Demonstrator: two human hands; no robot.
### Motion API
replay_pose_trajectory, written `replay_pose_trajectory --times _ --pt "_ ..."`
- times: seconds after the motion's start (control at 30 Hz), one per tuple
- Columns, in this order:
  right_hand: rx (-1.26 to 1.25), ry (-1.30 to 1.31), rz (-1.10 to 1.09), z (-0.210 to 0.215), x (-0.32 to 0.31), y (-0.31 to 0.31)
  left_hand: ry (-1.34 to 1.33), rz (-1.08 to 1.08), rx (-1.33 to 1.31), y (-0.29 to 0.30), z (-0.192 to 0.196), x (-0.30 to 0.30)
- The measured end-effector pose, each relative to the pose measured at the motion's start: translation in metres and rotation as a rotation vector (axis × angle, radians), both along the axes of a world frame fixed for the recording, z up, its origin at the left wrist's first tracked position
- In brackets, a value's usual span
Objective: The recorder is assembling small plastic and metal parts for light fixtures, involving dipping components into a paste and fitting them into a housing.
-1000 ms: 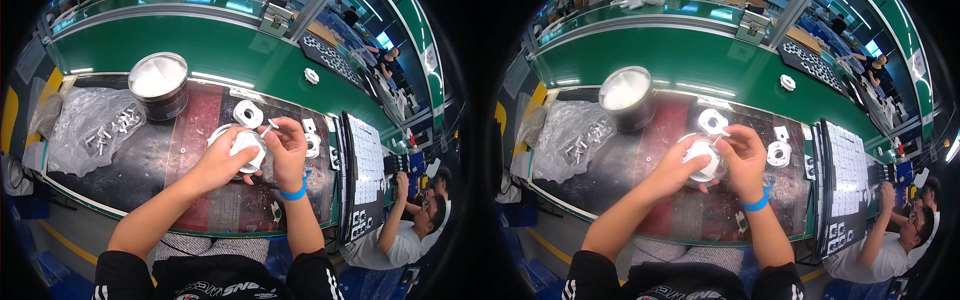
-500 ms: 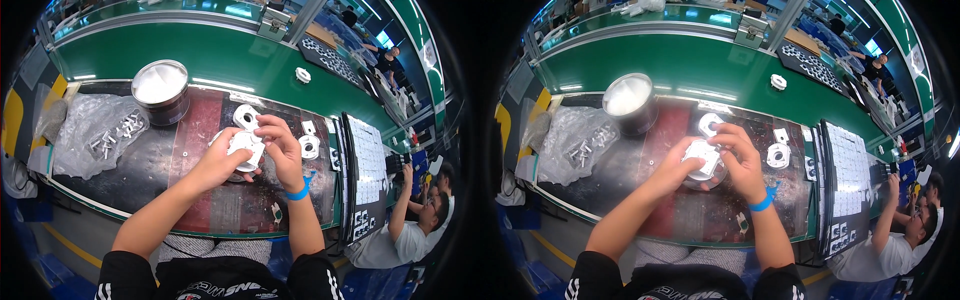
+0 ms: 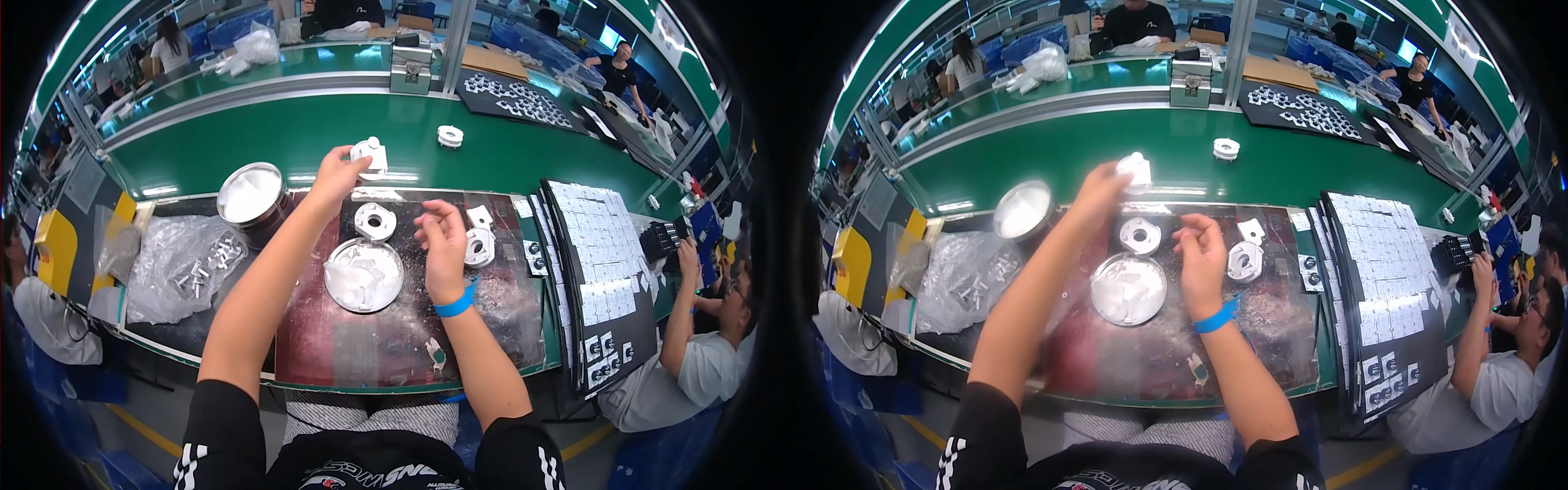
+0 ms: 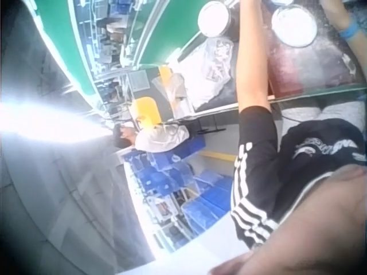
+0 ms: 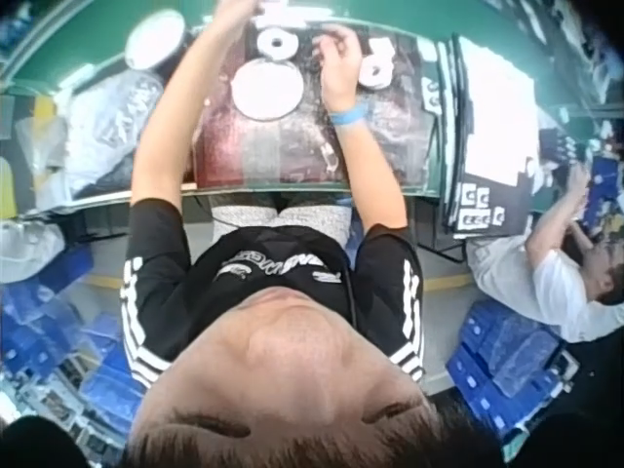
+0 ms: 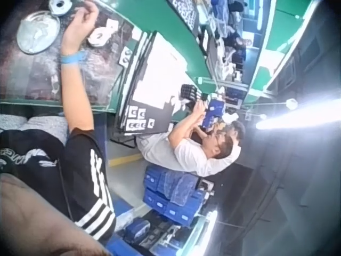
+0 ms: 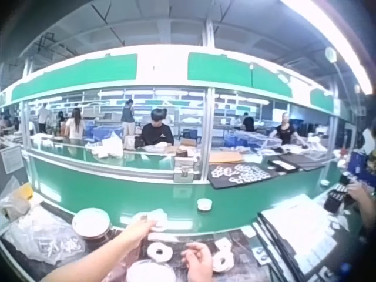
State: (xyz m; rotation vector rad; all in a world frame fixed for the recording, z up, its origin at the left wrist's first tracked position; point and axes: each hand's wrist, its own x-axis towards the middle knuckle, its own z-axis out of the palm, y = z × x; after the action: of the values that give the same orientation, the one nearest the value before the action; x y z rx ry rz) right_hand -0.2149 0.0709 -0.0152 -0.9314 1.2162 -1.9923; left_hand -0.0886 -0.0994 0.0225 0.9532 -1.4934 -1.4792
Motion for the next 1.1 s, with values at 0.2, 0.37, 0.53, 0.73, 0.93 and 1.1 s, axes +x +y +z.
replay_pose_trajectory --times 0.2,0.37,0.53,0.73,0.93,1.1 --pt "-0.003 -0.028 0.08 -0.016 0.001 -0.001 -0.305 -0.044 -0.059 -0.09 -0.046 -0.044" --pt "-0.026 -0.075 0.158 -0.003 0.022 -0.01 -1.199 0.225 -0.447 -0.174 -0.066 -0.01" --pt "-0.016 -0.095 0.128 0.0 0.012 -0.001 -0.911 0.068 -1.075 -0.147 -0.014 -0.067" --pt "0.015 -0.065 0.164 -0.002 0.019 0.002 -1.26 -0.39 -1.5 -0.128 0.01 -0.151" --pt "0.04 -0.104 0.156 0.005 0.022 0.006 -1.352 -0.574 -1.558 -0.149 0.0 -0.182" --pt "-0.002 -0.08 0.111 0.003 0.02 0.002 -1.13 -0.473 -1.306 -0.14 0.018 -0.157"
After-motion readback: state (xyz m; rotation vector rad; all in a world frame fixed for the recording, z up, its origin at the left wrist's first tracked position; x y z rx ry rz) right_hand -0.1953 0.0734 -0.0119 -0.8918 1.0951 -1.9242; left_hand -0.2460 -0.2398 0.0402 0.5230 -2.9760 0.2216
